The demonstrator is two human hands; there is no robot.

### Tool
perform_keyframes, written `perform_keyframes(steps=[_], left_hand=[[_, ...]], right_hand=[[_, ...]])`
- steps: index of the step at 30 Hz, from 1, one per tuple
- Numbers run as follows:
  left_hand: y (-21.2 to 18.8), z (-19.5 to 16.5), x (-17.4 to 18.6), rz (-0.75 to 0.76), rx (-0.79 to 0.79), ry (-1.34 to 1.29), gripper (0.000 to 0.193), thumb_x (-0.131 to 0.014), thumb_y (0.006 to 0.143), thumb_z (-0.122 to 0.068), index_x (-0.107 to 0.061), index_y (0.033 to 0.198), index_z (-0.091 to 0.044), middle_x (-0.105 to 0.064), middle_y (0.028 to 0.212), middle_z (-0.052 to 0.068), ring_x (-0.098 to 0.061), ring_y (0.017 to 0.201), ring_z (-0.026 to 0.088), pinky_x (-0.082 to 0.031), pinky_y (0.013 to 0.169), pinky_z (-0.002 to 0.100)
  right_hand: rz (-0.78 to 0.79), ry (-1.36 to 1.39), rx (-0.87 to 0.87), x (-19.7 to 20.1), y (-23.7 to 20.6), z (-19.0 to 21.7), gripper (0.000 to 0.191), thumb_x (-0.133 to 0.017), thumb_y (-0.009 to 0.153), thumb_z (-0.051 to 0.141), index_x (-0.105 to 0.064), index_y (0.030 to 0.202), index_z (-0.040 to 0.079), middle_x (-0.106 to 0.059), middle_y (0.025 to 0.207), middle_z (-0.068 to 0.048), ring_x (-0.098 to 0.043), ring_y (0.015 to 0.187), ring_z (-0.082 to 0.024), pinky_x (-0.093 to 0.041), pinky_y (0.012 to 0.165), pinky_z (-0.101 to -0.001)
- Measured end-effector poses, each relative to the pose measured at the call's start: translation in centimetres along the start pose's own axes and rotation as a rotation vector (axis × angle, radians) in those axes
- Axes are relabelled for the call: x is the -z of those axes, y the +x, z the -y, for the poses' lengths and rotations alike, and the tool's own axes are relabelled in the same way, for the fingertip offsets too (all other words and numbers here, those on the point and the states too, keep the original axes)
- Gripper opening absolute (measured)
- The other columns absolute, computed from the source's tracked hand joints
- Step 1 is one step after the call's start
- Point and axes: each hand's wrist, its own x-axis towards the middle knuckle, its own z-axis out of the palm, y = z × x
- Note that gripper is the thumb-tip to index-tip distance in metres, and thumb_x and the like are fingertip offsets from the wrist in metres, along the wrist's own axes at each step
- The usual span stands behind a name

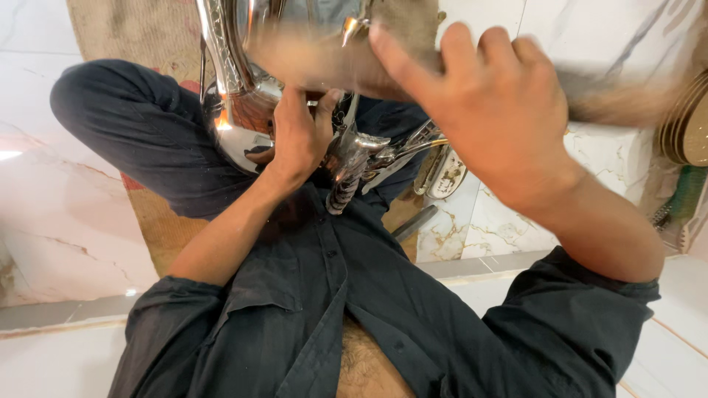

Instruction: The person sits on the floor and repeatedly hammers a large, shiny metal object with a wooden mallet. They rotate the object to strike different areas and briefly use a small tool to work on a detail before resuming hammering.

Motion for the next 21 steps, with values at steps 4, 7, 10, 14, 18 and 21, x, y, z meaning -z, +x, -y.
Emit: perform_keyframes(steps=[4,7,10,14,18,21], left_hand=[[0.7,-0.2,0.2,0.088,0.07,-0.023,0.024,-0.073,0.103,-0.006,-0.054,0.117,-0.002,-0.069,0.101,0.013,-0.073,0.088,0.028,-0.058,0.078,0.039],[2.0,-0.3,0.5,0.149,0.034,0.008,0.024,-0.074,0.099,-0.003,-0.058,0.117,-0.002,-0.069,0.099,0.014,-0.072,0.087,0.03,-0.057,0.077,0.04],[3.1,-0.6,0.9,0.243,-0.088,-0.007,0.025,-0.073,0.102,-0.002,-0.057,0.121,0.0,-0.066,0.101,0.017,-0.07,0.088,0.033,-0.056,0.078,0.042],[5.1,-0.8,1.5,0.429,-0.208,0.024,0.033,-0.074,0.098,-0.003,-0.061,0.128,0.001,-0.068,0.105,0.02,-0.068,0.09,0.037,-0.055,0.079,0.046],[7.5,-0.7,0.7,0.678,-0.379,0.079,0.025,-0.072,0.097,-0.006,-0.063,0.12,-0.001,-0.071,0.111,0.015,-0.071,0.1,0.034,-0.055,0.09,0.044],[8.9,-0.7,-0.2,0.862,-0.359,0.172,0.026,-0.074,0.095,-0.011,-0.064,0.115,0.001,-0.069,0.103,0.016,-0.07,0.094,0.035,-0.053,0.09,0.047]], right_hand=[[-0.014,0.314,-0.068,1.2,0.3,-0.5,0.073,-0.077,0.086,0.007,-0.044,0.152,0.007,-0.056,0.1,-0.014,-0.062,0.076,-0.032,-0.05,0.063,-0.0433],[0.091,-0.182,-0.034,1.4,-0.7,-0.9,0.068,-0.079,0.093,0.005,-0.052,0.151,0.028,-0.056,0.081,-0.007,-0.062,0.063,-0.024,-0.048,0.051,-0.0382],[-0.015,0.16,-0.188,-0.3,-2.3,-1.1,0.068,-0.073,0.099,0.004,-0.039,0.155,0.02,-0.061,0.101,-0.008,-0.067,0.083,-0.025,-0.053,0.069,-0.0391],[0.05,0.12,-0.355,-3.0,-6.5,-1.7,0.075,-0.079,0.093,0.003,-0.041,0.154,0.023,-0.065,0.101,-0.01,-0.07,0.084,-0.028,-0.056,0.073,-0.0436],[-0.074,0.398,-0.596,-8.1,-10.7,0.1,0.074,-0.079,0.096,0.006,-0.039,0.157,0.018,-0.071,0.124,-0.015,-0.075,0.103,-0.03,-0.062,0.089,-0.0422],[-0.232,0.807,-1.063,-11.7,-14.0,3.2,0.08,-0.081,0.093,0.012,-0.034,0.157,0.003,-0.072,0.119,-0.02,-0.076,0.105,-0.032,-0.062,0.095,-0.0431]])
